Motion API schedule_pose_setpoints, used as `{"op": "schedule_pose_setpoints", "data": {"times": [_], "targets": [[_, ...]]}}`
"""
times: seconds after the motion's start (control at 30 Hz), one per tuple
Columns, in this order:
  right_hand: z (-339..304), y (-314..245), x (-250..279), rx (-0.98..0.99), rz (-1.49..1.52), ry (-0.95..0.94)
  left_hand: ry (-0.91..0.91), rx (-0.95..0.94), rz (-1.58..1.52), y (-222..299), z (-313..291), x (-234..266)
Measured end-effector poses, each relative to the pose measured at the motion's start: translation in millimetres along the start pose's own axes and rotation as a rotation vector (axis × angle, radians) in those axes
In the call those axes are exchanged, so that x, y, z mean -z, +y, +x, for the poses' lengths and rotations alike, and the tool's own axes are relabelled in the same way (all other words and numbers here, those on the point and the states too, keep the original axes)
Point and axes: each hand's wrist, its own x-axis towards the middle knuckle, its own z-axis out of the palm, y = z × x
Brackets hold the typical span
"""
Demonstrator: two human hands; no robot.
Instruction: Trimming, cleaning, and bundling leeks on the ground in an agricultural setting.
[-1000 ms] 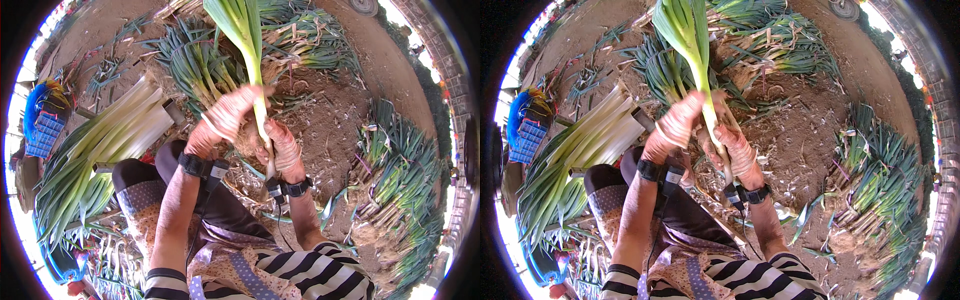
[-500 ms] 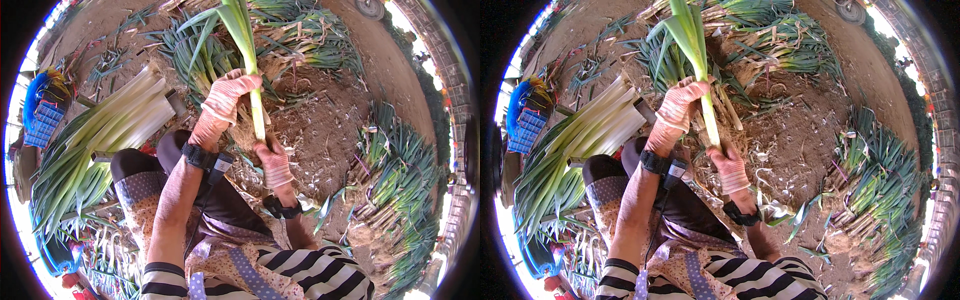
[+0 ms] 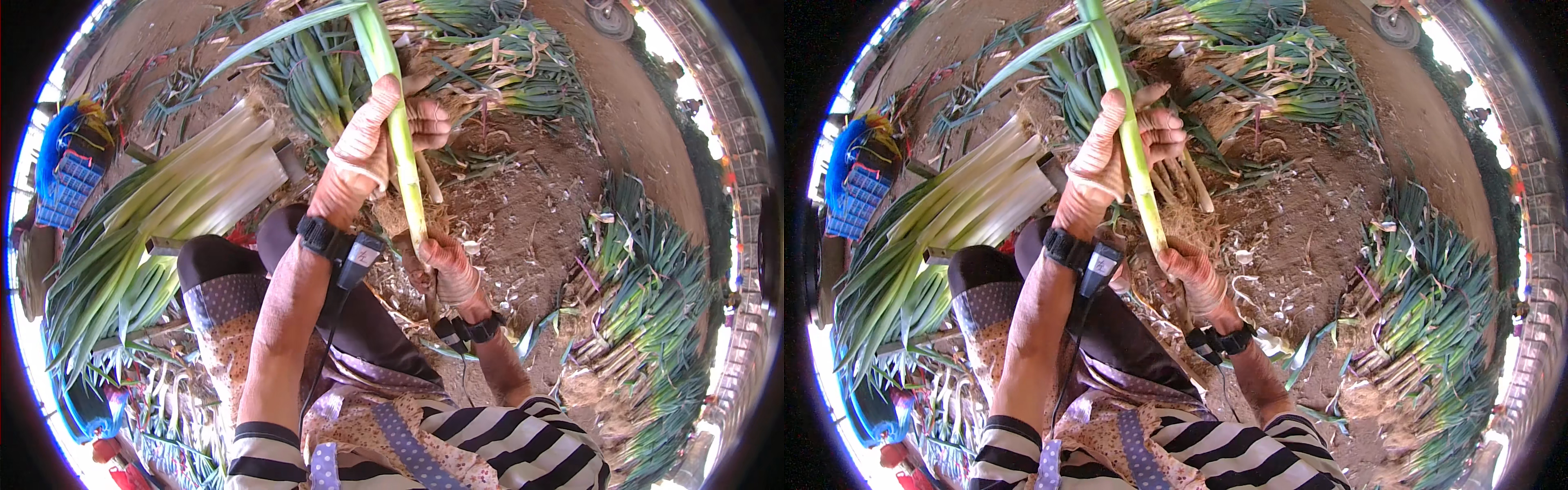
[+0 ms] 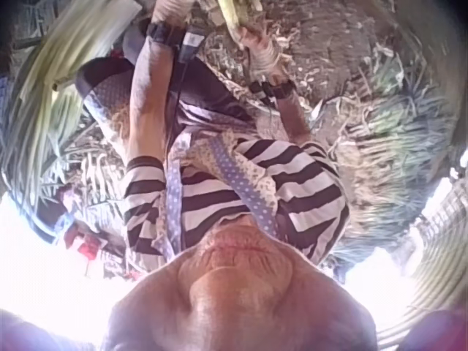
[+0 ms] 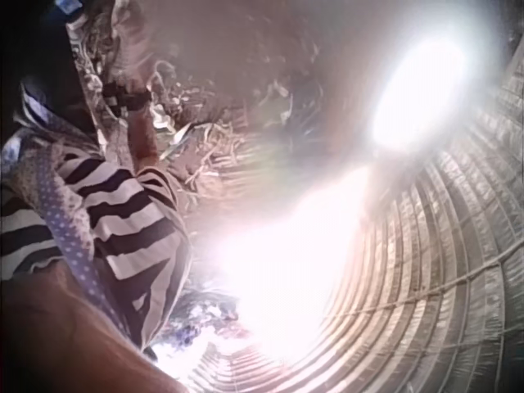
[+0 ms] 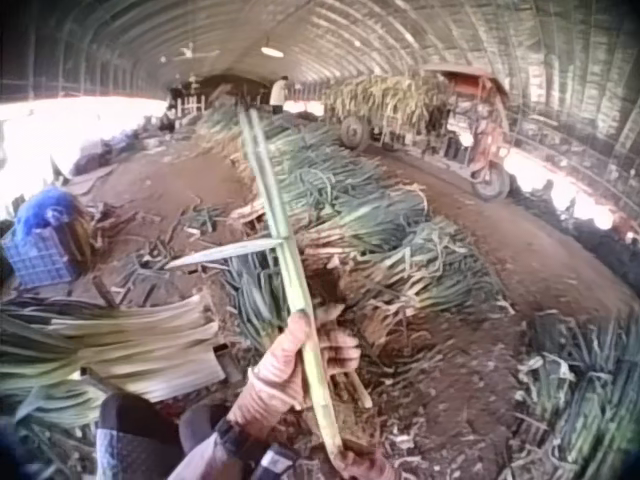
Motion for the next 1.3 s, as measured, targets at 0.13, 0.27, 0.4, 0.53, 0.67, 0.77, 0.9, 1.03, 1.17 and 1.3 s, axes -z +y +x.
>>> {"op": "schedule_pose_setpoints", "data": {"times": [0.13,0.27,0.4,0.53,0.67,0.77,0.9,1.03,1.17,1.3], "targets": [[17,11,13,0.171,-0.338,0.187,0.2,-0.166,-0.141,3,-6,5],[32,-15,29,0.519,-0.936,0.498,0.232,-0.201,-0.026,8,-9,11],[61,-48,0,0.763,-1.191,0.539,0.249,-0.188,-0.004,5,-8,7],[80,-67,-17,0.78,-1.398,0.445,0.264,-0.126,-0.05,0,-11,5],[90,-61,-15,0.809,-1.371,0.398,0.286,-0.176,-0.091,4,-9,10],[85,-64,-16,0.797,-1.303,0.345,0.313,-0.119,-0.084,5,-12,7],[84,-57,-6,0.649,-1.017,0.283,0.359,-0.132,-0.049,4,-13,5],[77,-66,-19,0.884,-1.326,0.357,0.367,-0.109,-0.047,6,-13,5],[77,-67,-30,0.91,-1.537,0.371,0.356,-0.097,-0.133,2,-10,9],[79,-63,-23,0.954,-1.756,0.289,0.329,-0.057,-0.138,0,-9,6]]}}
